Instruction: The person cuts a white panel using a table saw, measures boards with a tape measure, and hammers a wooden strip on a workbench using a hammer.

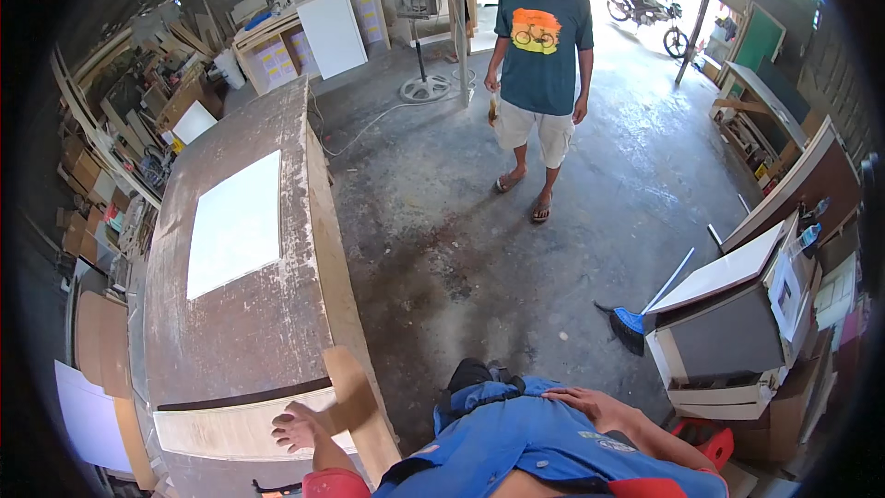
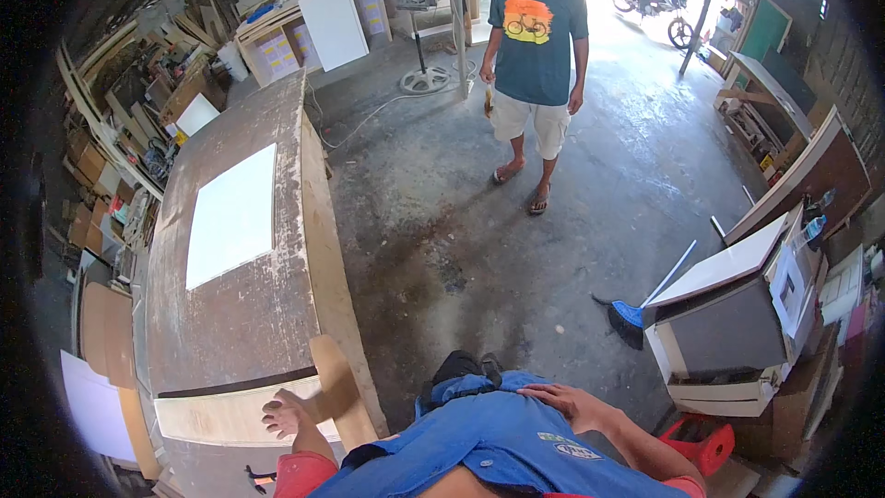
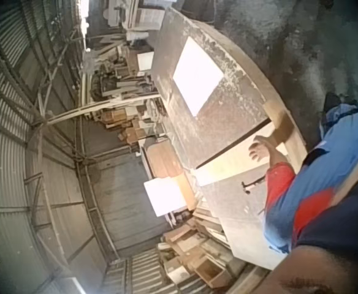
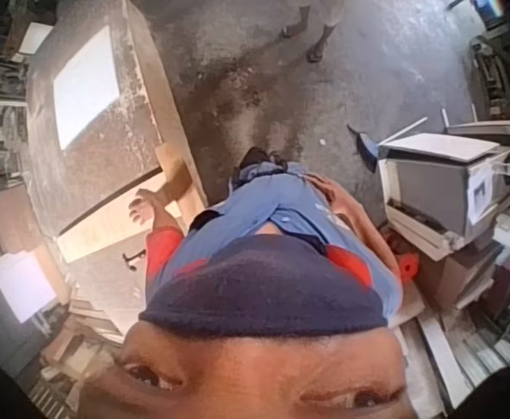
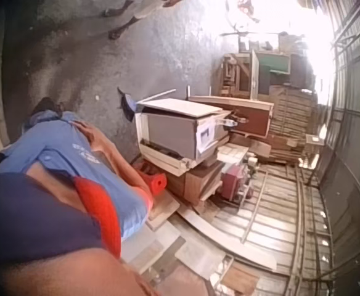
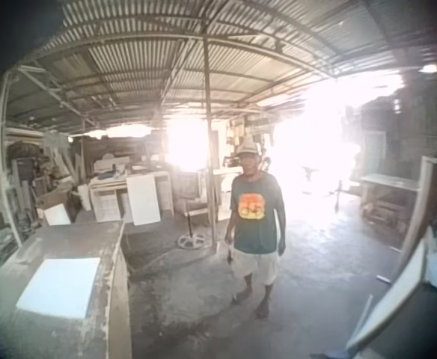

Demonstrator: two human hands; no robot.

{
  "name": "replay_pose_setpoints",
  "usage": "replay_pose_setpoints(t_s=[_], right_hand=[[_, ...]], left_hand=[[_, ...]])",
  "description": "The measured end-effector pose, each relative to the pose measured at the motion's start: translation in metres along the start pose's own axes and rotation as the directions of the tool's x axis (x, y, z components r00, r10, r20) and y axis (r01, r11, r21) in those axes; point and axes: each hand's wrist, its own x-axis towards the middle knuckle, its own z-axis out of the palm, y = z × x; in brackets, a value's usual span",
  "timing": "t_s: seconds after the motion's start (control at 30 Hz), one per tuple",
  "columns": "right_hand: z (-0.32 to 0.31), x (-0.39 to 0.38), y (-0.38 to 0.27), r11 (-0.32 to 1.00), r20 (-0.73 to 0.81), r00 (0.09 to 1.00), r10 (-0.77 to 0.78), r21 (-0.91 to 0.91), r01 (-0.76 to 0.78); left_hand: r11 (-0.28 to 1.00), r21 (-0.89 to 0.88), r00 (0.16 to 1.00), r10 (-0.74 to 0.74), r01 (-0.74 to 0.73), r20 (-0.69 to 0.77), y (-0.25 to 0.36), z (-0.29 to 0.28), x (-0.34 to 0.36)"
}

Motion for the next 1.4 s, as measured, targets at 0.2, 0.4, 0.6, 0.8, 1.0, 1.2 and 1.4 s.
replay_pose_setpoints(t_s=[0.2,0.4,0.6,0.8,1.0,1.2,1.4], right_hand=[[0.001,0.002,0.008,1.000,-0.001,1.000,-0.001,0.007,0.001],[-0.002,0.011,0.002,1.000,0.013,1.000,-0.006,0.020,0.006],[-0.002,0.022,0.013,1.000,0.041,0.999,-0.013,-0.012,0.014],[-0.010,0.050,0.005,0.999,0.072,0.996,-0.046,-0.007,0.047],[-0.015,0.077,0.003,0.995,0.089,0.991,-0.099,0.005,0.099],[-0.029,0.124,-0.003,0.997,0.103,0.992,-0.073,0.031,0.071],[-0.031,0.150,-0.010,0.993,0.147,0.982,-0.116,0.000,0.117]], left_hand=[[1.000,0.010,1.000,0.000,-0.001,0.028,0.002,0.002,0.000],[0.998,0.063,0.999,0.024,-0.026,0.027,-0.009,0.011,0.006],[0.999,0.034,1.000,0.023,-0.024,0.002,-0.001,0.016,0.000],[0.999,0.047,0.999,0.025,-0.026,0.025,-0.007,0.020,0.003],[0.994,0.050,0.995,0.092,-0.094,0.037,-0.014,0.019,0.004],[0.993,0.031,0.993,0.112,-0.113,0.031,-0.018,0.022,0.003],[0.998,0.011,0.997,0.067,-0.068,0.034,-0.004,-0.001,-0.008]])
